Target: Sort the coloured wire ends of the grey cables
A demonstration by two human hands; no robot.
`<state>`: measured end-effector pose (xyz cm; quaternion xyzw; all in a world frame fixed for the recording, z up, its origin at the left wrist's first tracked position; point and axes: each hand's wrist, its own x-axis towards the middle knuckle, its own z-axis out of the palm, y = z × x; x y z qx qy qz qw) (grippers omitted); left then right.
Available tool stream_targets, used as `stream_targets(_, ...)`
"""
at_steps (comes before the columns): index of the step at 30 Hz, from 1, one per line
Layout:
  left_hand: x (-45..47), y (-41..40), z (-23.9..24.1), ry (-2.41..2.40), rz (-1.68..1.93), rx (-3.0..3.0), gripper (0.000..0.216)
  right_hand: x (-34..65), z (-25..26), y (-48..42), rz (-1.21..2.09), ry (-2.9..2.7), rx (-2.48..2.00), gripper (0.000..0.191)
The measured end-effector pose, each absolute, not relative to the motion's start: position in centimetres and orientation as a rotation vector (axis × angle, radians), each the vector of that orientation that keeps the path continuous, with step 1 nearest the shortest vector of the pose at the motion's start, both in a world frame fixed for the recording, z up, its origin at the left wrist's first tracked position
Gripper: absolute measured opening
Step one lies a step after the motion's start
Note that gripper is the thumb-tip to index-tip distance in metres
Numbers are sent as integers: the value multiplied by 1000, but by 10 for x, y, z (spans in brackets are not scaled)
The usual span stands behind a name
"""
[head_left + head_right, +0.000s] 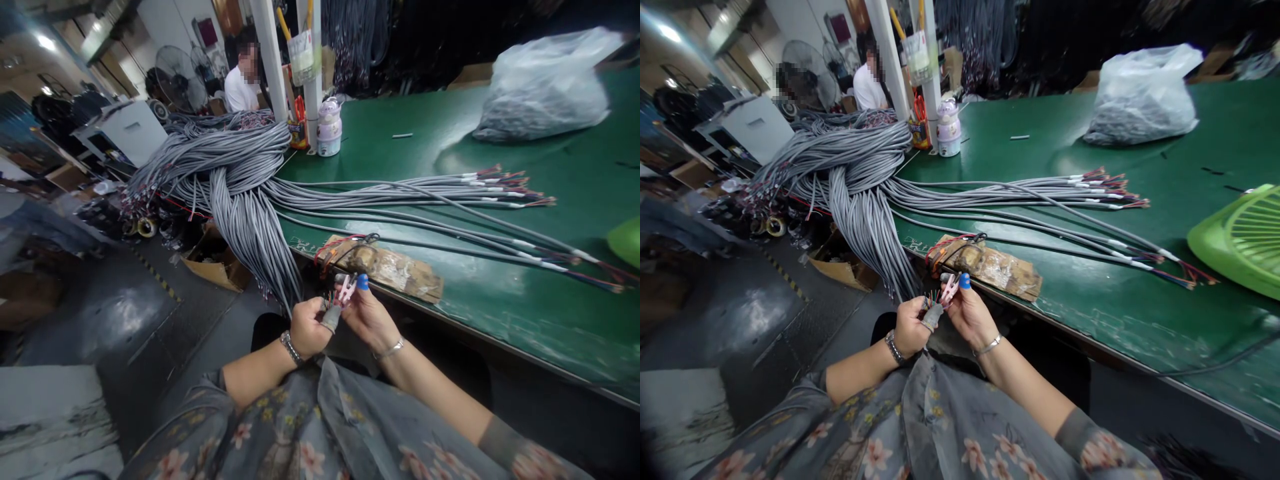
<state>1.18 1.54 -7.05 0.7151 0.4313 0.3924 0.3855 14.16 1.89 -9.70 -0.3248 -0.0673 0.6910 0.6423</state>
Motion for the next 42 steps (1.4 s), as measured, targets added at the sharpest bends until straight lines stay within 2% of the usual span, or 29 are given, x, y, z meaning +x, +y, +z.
stream_targets(6, 9, 11, -65, 1064, 990, 1771, 26, 148, -93, 7, 1695, -358, -763, 54)
stream_targets(10, 6, 7, -67, 1066, 940, 1691, 31, 152, -95, -5, 1735, -569, -889, 47)
stream_targets(14, 2, 6, -76, 1086, 825, 1656, 33, 151, -95, -11, 1580, -730, -1027, 40)
stream_targets(21, 1, 11, -80, 1055, 469, 1499, 32, 155, -89, -16, 1446, -933, -1148, 41)
stream_targets(27, 6, 11, -72, 1154, 673, 1221, 44, 157, -92, -21, 1531, -765, -1130, 50)
stream_targets(31, 8, 10, -70, 1136, 714, 1185, 46, 151, -90, -23, 1505, -728, -1118, 44)
stream_targets(38, 5, 9, -71, 1026, 549, 1246, 49, 147, -77, -18, 1504, -882, -1062, 32)
stream_targets(42, 4, 7, -70, 1063, 630, 1156, 53, 148, -76, -14, 1385, -962, -1134, 32)
